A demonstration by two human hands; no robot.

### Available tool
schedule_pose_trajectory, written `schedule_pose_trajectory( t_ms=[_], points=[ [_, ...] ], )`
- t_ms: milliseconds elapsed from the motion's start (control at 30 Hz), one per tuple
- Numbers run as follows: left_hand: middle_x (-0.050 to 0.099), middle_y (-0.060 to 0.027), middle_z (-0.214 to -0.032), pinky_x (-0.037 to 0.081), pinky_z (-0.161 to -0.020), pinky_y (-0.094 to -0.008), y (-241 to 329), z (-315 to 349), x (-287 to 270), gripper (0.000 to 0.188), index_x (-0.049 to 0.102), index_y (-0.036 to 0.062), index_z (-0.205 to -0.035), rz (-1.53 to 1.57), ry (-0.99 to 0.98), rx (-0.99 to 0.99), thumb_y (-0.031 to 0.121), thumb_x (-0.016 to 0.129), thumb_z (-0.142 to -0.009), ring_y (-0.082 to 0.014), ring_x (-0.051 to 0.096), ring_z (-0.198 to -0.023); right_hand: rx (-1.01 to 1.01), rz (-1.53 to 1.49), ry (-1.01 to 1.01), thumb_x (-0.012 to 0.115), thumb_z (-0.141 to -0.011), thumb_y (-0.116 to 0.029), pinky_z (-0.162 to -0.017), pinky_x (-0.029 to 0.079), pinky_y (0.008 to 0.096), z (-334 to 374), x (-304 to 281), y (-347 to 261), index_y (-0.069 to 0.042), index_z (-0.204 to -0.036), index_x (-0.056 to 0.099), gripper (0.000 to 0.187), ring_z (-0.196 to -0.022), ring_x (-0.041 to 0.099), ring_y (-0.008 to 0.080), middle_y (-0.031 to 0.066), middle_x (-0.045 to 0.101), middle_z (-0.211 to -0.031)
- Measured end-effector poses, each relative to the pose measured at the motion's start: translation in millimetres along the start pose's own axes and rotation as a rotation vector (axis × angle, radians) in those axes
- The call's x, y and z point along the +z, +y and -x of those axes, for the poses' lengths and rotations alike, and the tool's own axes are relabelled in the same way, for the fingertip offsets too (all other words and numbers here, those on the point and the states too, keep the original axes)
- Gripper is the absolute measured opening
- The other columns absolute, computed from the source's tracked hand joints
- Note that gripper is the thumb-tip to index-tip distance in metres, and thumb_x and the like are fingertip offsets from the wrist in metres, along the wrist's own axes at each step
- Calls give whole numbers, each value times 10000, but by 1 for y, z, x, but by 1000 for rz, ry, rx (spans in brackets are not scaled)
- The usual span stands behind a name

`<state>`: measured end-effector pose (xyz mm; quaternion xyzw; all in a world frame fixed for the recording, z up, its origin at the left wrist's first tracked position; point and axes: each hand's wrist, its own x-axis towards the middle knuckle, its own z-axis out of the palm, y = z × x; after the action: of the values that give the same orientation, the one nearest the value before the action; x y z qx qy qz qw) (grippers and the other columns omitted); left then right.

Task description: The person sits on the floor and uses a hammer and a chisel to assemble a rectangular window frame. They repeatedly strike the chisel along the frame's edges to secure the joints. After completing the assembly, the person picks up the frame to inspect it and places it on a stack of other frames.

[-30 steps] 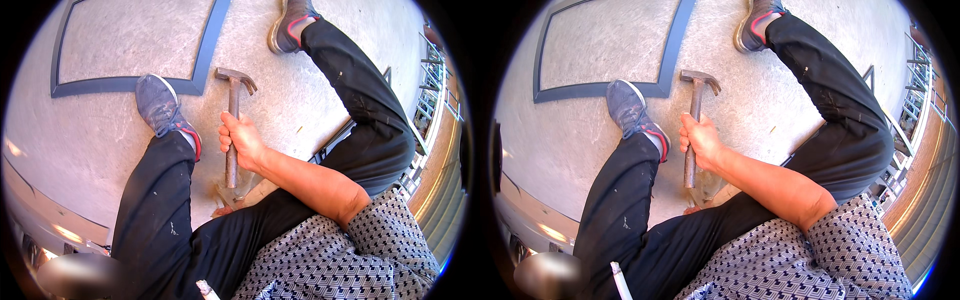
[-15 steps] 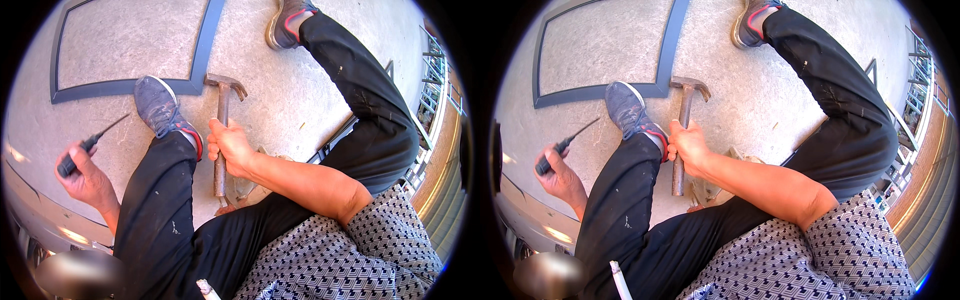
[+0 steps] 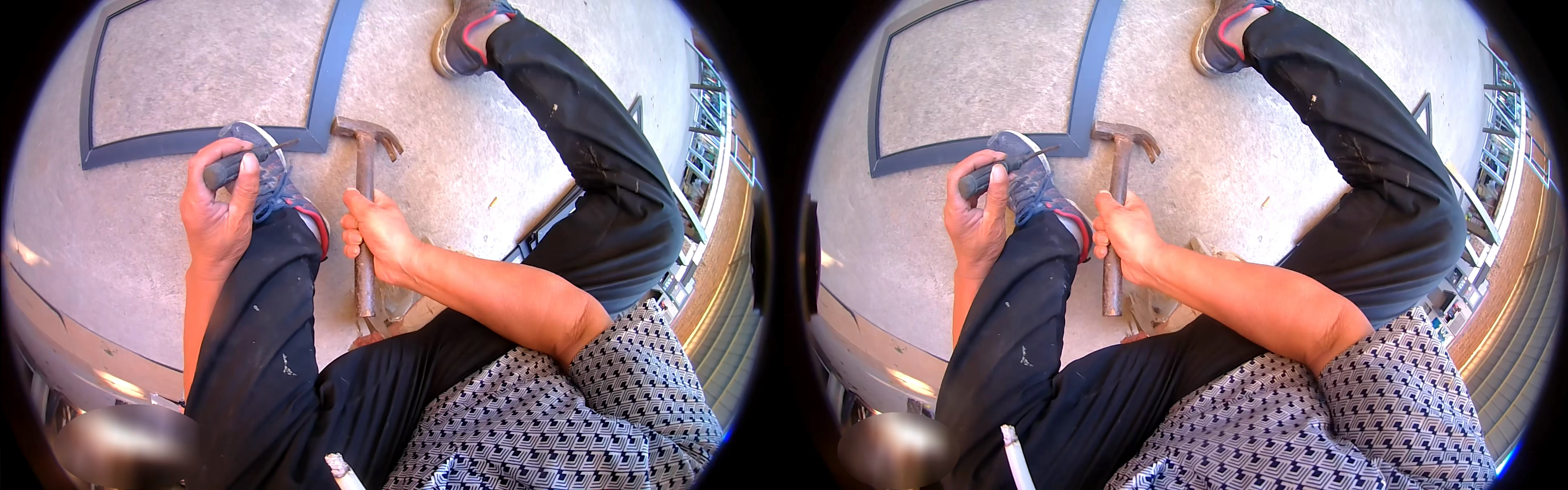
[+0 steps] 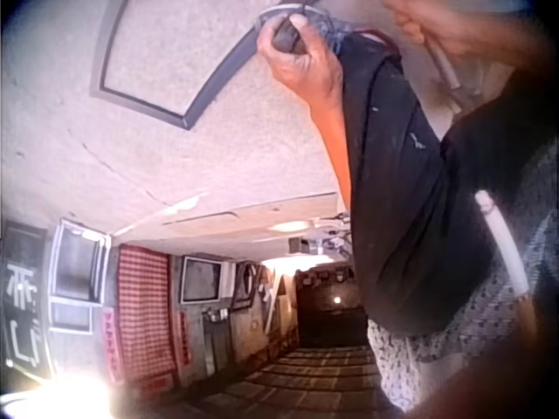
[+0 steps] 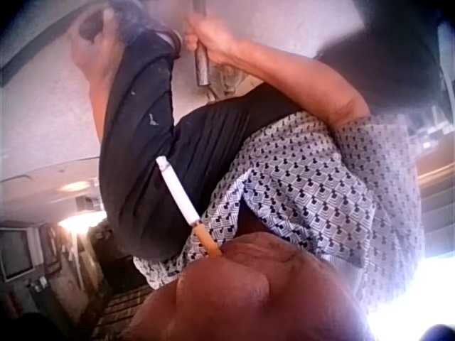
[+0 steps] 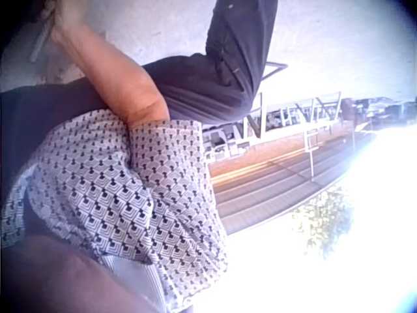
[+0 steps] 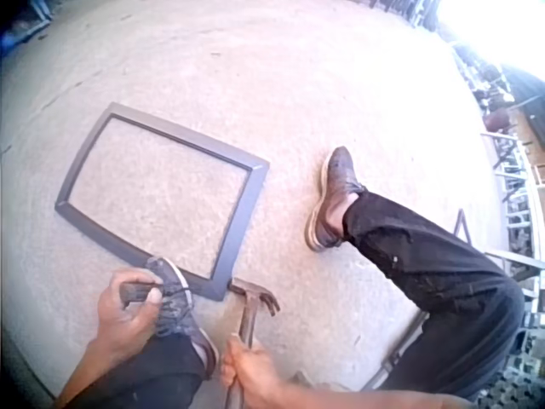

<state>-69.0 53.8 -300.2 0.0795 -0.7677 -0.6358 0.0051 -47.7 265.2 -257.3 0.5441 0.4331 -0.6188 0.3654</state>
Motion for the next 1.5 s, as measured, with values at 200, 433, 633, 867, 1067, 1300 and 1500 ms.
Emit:
schedule_pose_trajectory(
  t_ms=[200, 433, 633, 867, 1067, 1300, 1500],
  points=[
    [666, -114, -1227, 580, -876, -286, -8, 0, 4, 251, 562, 9, -1249, 24, -67, -12, 66, 673, -1031, -148, 693, -1004, 5, 16, -1, 586, -1046, -242, -479, 402, 289, 0, 0, -2, -143, -1017, 405, 208, -560, 425, 90, -4, 453, -754],
    [682, -94, -1185, 574, -853, -276, -3, 0, 7, 266, 579, 17, -1241, 31, -53, -61, 123, 697, -1027, -134, 690, -983, 6, 22, -25, 546, -1066, -253, -481, 403, 299, -1, 0, -2, -151, -985, 397, 198, -546, 424, 99, -14, 431, -714],
    [670, -103, -1225, 569, -850, -269, -8, -2, 5, 256, 572, 14, -1245, 51, -65, -49, 102, 684, -1032, -136, 691, -995, 8, 23, -16, 562, -1057, -240, -482, 402, 304, -3, 1, -1, -149, -988, 391, 205, -550, 425, 102, -12, 429, -715],
    [670, -103, -1226, 558, -878, -276, -6, -2, 5, 245, 565, 21, -1237, 18, -85, -28, 94, 680, -1033, -136, 673, -1020, 11, 28, -23, 572, -1038, -219, -483, 392, 307, -1, 1, -3, -152, -978, 378, 214, -555, 422, 106, -12, 422, -709],
    [677, -96, -1212, 540, -911, -286, -4, -3, 7, 251, 572, 26, -1232, -29, -89, 4, 108, 692, -1028, -140, 659, -1047, 9, 19, -35, 578, -1038, -227, -481, 389, 302, -2, -3, -2, -157, -974, 377, 222, -554, 420, 103, -18, 416, -699],
    [686, -83, -1198, 531, -916, -292, 0, -4, 7, 247, 599, 39, -1223, -99, -90, 21, 127, 710, -1020, -148, 654, -1053, 13, 28, -29, 579, -1048, -247, -480, 390, 298, -1, -2, -2, -160, -976, 380, 229, -556, 419, 98, -20, 419, -707],
    [688, -101, -1162, 534, -915, -323, 4, -11, 12, 209, 625, 32, -1177, -209, -137, 165, 93, 719, -1001, -200, 668, -1036, 9, 34, -36, 586, -1072, -346, -477, 392, 289, -2, -8, -1, -162, -985, 399, 277, -556, 416, 92, -18, 431, -726]
  ],
)
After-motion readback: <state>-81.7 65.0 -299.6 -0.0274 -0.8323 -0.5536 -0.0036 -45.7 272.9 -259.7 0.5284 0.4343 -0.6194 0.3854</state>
